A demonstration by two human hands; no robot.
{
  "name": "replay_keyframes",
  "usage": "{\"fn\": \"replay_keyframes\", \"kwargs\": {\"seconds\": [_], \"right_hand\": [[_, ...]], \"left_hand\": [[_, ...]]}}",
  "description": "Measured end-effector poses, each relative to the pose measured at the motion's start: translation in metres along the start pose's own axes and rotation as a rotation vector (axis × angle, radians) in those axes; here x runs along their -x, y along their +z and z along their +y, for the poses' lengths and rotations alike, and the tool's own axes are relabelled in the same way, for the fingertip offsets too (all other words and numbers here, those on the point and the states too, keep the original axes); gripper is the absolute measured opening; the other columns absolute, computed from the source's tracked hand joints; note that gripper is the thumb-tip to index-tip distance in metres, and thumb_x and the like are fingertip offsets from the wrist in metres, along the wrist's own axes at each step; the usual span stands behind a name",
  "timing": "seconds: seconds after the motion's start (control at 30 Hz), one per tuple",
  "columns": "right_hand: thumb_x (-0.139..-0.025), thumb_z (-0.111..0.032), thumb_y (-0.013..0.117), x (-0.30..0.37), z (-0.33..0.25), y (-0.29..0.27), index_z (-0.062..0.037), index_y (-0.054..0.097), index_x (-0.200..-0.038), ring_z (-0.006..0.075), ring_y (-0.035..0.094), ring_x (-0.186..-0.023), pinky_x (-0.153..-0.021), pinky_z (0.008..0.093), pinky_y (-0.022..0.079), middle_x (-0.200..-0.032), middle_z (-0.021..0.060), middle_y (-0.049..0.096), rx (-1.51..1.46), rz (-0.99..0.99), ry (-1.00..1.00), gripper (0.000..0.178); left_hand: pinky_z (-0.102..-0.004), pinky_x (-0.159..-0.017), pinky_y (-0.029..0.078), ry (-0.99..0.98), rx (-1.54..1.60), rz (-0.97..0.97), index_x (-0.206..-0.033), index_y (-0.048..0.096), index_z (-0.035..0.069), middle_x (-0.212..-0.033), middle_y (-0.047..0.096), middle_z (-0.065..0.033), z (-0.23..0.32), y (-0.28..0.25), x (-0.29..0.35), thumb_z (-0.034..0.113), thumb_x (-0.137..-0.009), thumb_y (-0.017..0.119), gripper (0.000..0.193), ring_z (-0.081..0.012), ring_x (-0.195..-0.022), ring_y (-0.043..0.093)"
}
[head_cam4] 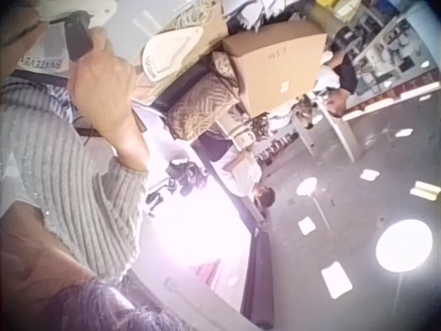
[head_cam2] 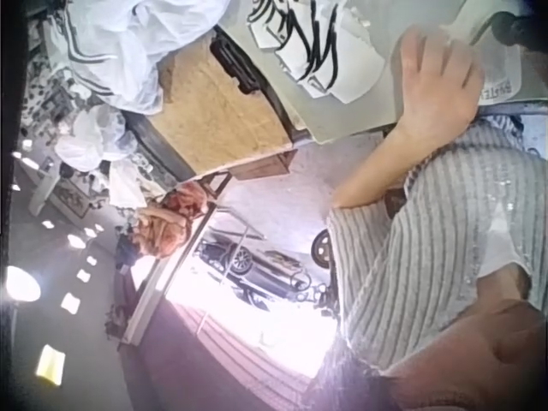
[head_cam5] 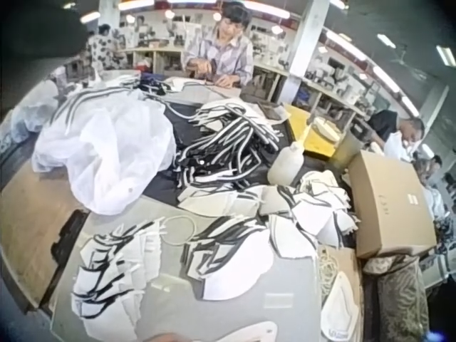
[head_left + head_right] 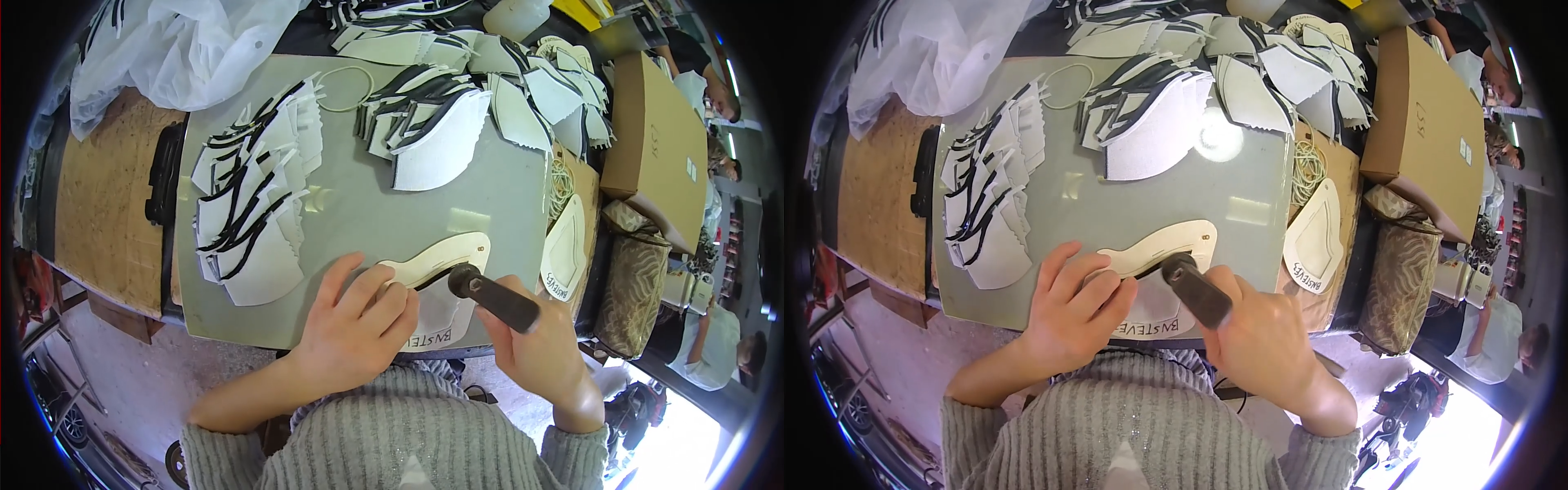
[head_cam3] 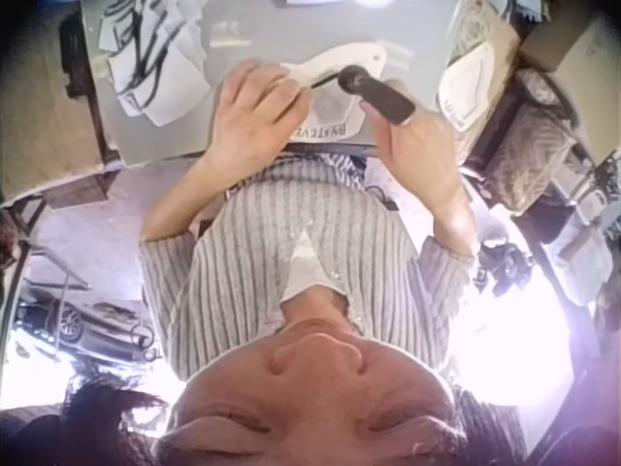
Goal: The recorder is using a hammer to flatten and assemble leather shoe upper components on a workbench.
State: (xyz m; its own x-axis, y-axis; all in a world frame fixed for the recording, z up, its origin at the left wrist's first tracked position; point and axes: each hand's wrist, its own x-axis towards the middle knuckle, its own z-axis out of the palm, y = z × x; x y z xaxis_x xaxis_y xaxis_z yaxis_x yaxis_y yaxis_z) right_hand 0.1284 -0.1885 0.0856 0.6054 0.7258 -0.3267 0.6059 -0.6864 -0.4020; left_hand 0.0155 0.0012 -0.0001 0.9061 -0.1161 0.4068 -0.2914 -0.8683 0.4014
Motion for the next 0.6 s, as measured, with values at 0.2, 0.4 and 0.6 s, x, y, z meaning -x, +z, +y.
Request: {"fn": "replay_keyframes", "kwargs": {"seconds": [0.2,0.4,0.6], "right_hand": [[-0.092,-0.014,0.065,-0.009,-0.006,0.007,-0.004,0.06,-0.093,0.0349,0.06,-0.059,-0.053,0.0433,0.047,-0.077,0.0117,0.059,0.098,-0.092,-0.086,0.011],[-0.092,-0.015,0.064,-0.006,0.003,0.02,-0.0044,0.06,-0.094,0.0321,0.06,-0.059,-0.052,0.0439,0.045,-0.076,0.0096,0.058,0.09,-0.066,-0.041,0.011],[-0.077,-0.011,0.067,-0.009,-0.004,0.007,-0.0016,0.049,-0.095,0.0283,0.063,-0.053,-0.049,0.0413,0.049,-0.067,0.0096,0.058,0.035,0.059,-0.244,0.027]], "left_hand": [[-0.0513,-0.1,0.043,0.008,0.031,0.003,-0.09,0.069,0.005,-0.095,0.06,-0.0045,-0.002,0.0,-0.002,0.014,-0.073,0.064,0.021,-0.0238,-0.106,0.059],[-0.0512,-0.098,0.045,0.015,0.034,0.006,-0.09,0.071,0.004,-0.094,0.061,-0.0052,0.001,-0.003,-0.003,0.012,-0.071,0.067,0.021,-0.0249,-0.102,0.06],[-0.0477,-0.1,0.045,-0.002,0.039,0.017,-0.091,0.069,0.004,-0.096,0.061,-0.0053,-0.001,0.002,0.001,0.015,-0.072,0.064,0.022,-0.0244,-0.103,0.059]]}}
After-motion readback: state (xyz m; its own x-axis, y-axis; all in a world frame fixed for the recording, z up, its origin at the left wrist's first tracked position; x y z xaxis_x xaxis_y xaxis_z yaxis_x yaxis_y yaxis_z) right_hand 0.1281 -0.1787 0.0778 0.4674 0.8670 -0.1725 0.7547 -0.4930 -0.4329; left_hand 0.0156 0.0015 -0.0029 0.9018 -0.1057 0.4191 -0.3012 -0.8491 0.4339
